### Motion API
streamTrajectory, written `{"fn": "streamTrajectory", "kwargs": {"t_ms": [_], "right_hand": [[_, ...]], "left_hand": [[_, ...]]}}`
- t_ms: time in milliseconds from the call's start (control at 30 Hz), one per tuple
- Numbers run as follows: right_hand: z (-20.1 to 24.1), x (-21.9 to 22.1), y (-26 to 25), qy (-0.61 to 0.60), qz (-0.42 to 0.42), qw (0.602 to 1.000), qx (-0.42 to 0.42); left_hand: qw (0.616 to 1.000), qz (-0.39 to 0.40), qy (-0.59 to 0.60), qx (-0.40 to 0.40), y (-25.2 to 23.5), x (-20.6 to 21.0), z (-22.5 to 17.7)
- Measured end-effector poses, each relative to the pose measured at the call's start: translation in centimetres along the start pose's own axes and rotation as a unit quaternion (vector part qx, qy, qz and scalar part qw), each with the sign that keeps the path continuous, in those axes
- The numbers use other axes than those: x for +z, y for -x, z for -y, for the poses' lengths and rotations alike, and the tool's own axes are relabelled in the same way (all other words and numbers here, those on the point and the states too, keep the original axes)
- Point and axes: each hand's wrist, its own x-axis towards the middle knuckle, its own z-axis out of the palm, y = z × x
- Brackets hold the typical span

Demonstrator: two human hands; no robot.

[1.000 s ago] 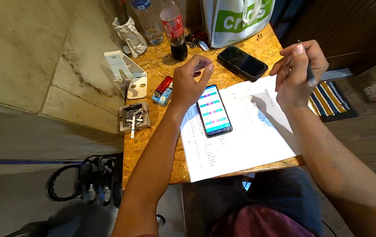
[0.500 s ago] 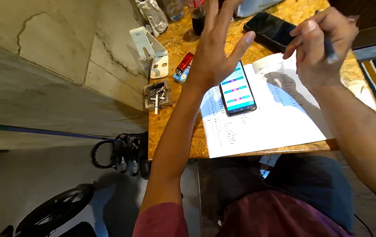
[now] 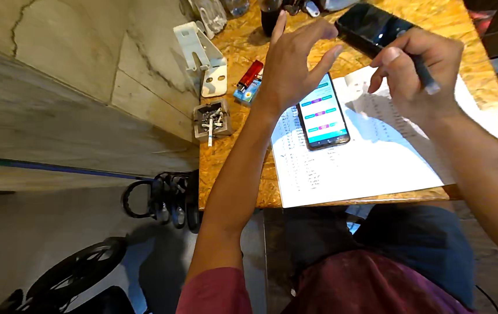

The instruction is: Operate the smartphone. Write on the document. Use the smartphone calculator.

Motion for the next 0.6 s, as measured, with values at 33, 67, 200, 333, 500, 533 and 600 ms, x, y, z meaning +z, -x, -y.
{"fn": "streamTrajectory", "kwargs": {"t_ms": [33,67,200,333,500,533,600], "right_hand": [[0.0,0.0,0.0,0.002,0.002,1.0,-0.001],[0.1,-0.1,0.0,0.009,0.003,1.0,-0.001],[0.3,-0.5,-0.1,0.045,-0.001,0.999,0.001],[0.4,-0.7,-0.3,0.05,-0.001,0.999,-0.001],[0.6,0.0,0.1,0.034,0.071,0.997,-0.002],[0.8,0.2,0.2,0.032,0.095,0.995,-0.006],[1.4,0.9,0.4,0.022,0.131,0.991,-0.012]], "left_hand": [[1.0,-0.001,0.01,0.0,0.0,0.0,0.0],[1.0,-0.007,0.026,0.003,0.0,0.1,0.1],[0.998,-0.014,0.065,0.002,-0.1,0.2,0.4],[0.997,-0.014,0.069,-0.014,-0.2,-0.1,0.6],[0.997,-0.03,0.07,-0.027,-0.1,-0.5,0.7],[0.997,-0.032,0.069,-0.026,-0.2,-0.7,0.8],[0.997,-0.029,0.065,-0.032,-0.1,-0.9,0.9]]}}
